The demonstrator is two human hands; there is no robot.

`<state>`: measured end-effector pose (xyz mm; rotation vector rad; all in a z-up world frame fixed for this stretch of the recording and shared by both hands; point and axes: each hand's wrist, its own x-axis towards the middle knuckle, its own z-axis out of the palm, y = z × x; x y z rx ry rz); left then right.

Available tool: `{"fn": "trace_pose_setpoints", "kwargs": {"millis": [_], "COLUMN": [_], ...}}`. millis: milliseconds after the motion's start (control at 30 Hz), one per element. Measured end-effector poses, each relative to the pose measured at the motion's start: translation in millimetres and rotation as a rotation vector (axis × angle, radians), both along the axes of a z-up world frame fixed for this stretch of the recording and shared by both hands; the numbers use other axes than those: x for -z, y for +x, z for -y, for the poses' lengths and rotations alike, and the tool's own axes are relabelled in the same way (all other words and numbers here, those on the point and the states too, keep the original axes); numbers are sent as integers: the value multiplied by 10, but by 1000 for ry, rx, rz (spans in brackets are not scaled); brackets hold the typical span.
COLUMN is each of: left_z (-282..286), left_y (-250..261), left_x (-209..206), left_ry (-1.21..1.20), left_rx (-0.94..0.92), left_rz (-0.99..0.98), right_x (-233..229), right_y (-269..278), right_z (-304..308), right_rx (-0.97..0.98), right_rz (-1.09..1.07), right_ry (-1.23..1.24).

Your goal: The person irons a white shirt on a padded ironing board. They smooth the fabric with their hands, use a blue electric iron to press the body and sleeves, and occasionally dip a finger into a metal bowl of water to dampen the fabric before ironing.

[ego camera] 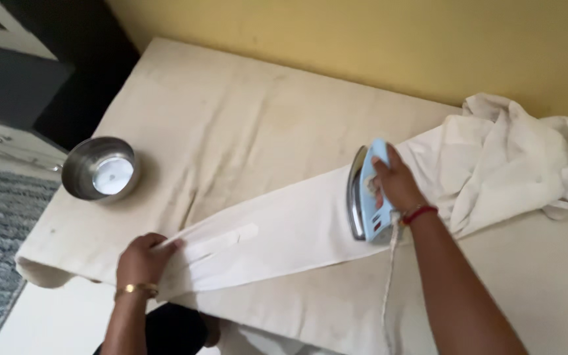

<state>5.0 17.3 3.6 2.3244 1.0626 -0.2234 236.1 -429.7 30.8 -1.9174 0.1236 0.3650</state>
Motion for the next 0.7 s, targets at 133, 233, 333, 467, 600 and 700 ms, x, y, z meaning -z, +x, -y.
{"fn": "trace_pose_setpoints", "kwargs": {"millis": [133,233,333,467,600,700], "left_z": [-199,-255,-301,-310,-329,-421], "left_y": [-63,-60,-93,-103,-125,-184], "left_x": [176,286,329,344,258,148], "left_ry": [-61,-101,-51,-70,-103,-153], "left_rx": [-65,-106,-75,-117,-159,-141], "left_rz": [120,101,196,202,211,142], "right_x": [-144,-248,-377,-435,-340,-223], "right_y": [-625,-903,-989,-1049,-1020,-860], "right_z": [-336,-591,-865,-1236,-1481,-1419], "right_rx": [-33,-77,-125,-197,-264,-424], "right_rz": [-100,-140,-167,-181,-146,-114], "right_ry": [10,6,-7,-24,-8,-137]}}
